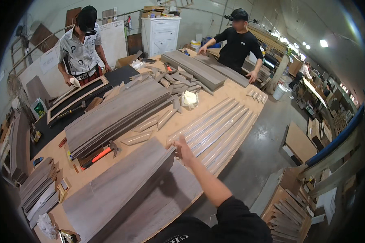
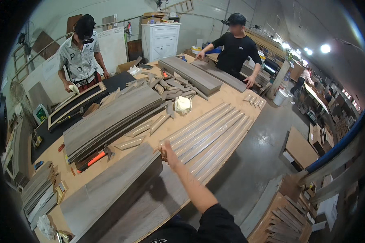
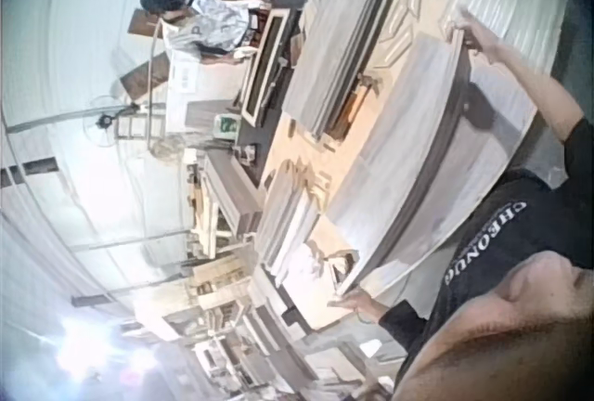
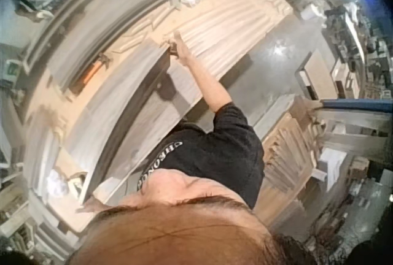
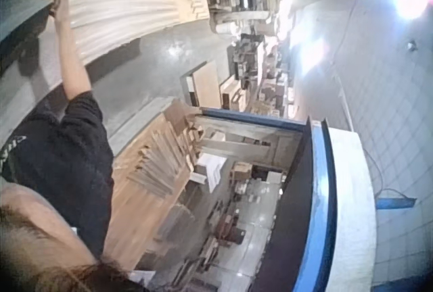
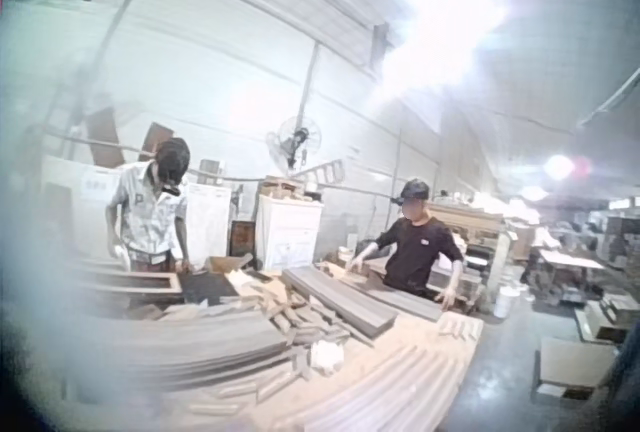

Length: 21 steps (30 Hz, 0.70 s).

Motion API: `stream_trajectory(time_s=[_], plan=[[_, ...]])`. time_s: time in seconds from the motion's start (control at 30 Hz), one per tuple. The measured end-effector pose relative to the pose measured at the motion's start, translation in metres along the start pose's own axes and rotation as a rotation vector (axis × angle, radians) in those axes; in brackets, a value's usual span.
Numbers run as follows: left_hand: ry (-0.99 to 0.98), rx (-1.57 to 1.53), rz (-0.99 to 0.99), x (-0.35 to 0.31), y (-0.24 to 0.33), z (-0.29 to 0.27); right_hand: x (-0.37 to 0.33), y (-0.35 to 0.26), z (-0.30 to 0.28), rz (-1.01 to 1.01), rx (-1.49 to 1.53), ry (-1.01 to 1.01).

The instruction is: The person aligns wooden trim pieces onto wooden panels by hand and fastens them using a nail gun.

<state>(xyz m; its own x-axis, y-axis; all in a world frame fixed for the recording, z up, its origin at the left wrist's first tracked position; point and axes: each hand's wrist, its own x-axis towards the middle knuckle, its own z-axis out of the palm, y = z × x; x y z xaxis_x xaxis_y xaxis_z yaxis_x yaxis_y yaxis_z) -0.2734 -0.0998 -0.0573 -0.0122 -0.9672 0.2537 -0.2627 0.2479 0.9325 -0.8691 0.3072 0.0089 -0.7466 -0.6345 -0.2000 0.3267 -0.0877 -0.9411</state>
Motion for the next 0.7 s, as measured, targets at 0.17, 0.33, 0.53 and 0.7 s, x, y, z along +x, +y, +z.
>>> stream_trajectory(time_s=[0.17,0.33,0.53,0.7], plan=[[-0.015,-0.026,0.008,0.001,0.02,-0.025,0.01,-0.004,-0.044,0.717,-0.464,-0.469],[0.024,-0.043,-0.021,-0.017,0.025,-0.066,-0.008,-0.021,-0.033,0.502,-0.331,-0.513],[0.068,-0.112,-0.043,-0.041,0.032,-0.077,-0.028,-0.015,0.006,-0.063,-0.101,-0.308],[0.067,-0.159,-0.038,-0.047,0.041,-0.072,-0.022,0.024,0.03,-0.359,-0.035,-0.087]])
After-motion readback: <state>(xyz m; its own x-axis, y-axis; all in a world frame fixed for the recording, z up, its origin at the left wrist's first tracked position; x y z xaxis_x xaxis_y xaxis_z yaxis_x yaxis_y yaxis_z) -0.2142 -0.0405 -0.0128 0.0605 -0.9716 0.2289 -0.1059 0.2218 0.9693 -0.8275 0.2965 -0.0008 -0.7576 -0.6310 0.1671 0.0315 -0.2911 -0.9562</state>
